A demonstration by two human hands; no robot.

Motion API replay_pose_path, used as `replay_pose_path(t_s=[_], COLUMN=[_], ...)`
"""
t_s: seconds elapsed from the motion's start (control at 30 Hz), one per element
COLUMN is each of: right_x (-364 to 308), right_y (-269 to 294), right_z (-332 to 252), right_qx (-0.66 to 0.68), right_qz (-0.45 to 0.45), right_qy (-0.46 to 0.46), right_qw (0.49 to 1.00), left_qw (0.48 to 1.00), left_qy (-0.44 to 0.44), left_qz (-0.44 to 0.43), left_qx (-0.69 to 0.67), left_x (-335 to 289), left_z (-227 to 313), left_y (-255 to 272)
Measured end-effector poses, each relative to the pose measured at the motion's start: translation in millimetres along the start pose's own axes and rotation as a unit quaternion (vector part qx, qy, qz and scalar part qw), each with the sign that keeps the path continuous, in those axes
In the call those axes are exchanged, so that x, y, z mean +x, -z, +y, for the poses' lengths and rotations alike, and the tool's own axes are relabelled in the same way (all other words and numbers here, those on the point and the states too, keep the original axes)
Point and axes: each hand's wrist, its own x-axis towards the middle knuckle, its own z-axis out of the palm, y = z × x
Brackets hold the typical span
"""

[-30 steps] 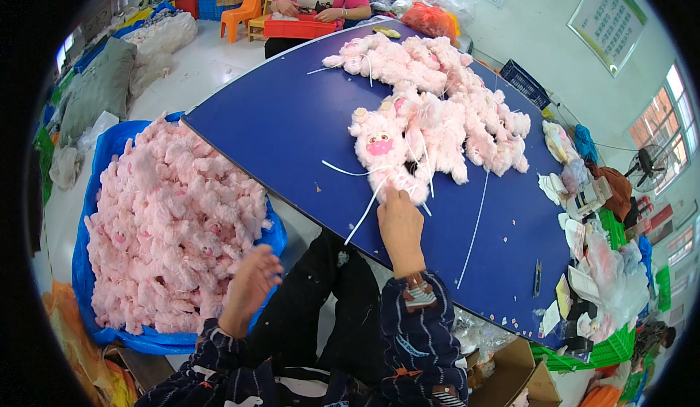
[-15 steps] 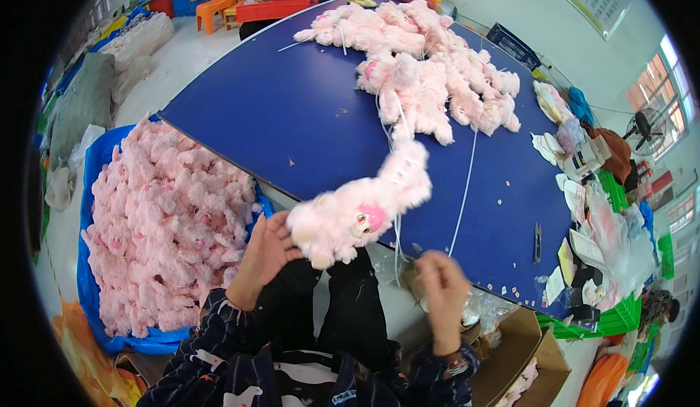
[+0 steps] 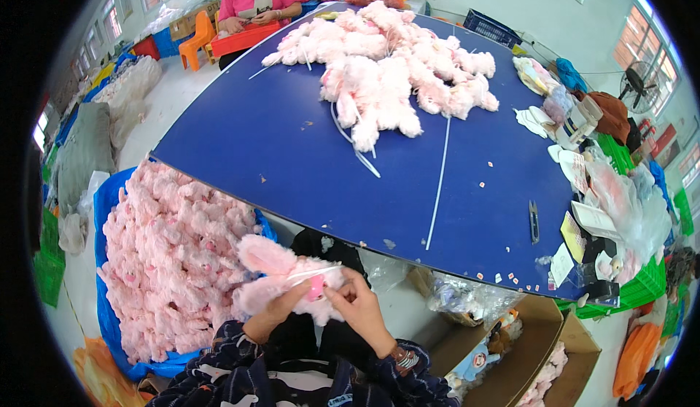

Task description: The person assembles pink stuffed bunny toys by hand at a blue table. They pick up each bunny, adjust the ears and body, and place the finished items into a cardboard box. Another worker is visible in the background performing similar tasks.

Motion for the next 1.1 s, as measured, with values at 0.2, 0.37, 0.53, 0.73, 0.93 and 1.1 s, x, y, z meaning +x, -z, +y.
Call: replay_pose_path(t_s=[0.2, 0.37, 0.53, 0.73, 0.93, 1.1], right_x=[3, -1, -21, -31, -30, -23], right_y=[18, 34, 21, 5, 13, 9], right_z=[0, 33, 34, 28, 24, 13], right_qx=[-0.16, 0.014, 0.033, 0.112, 0.13, 0.112], right_qz=[0.06, -0.278, -0.337, -0.34, -0.23, -0.106], right_qy=[0.173, -0.105, -0.081, -0.067, -0.004, 0.068], right_qw=[0.97, 0.955, 0.937, 0.931, 0.964, 0.986], left_qw=[0.98, 0.98, 0.979, 0.974, 0.992, 0.984], left_qy=[0.149, 0.162, 0.124, 0.116, 0.111, 0.134], left_qz=[0.032, 0.08, 0.157, 0.054, -0.051, -0.104], left_qx=[-0.129, -0.088, 0.046, 0.188, 0.035, -0.047], left_x=[-3, -13, -22, -19, -13, -29], left_z=[-18, 3, 4, 43, 40, 11], left_y=[11, -4, -8, -16, -16, -10])
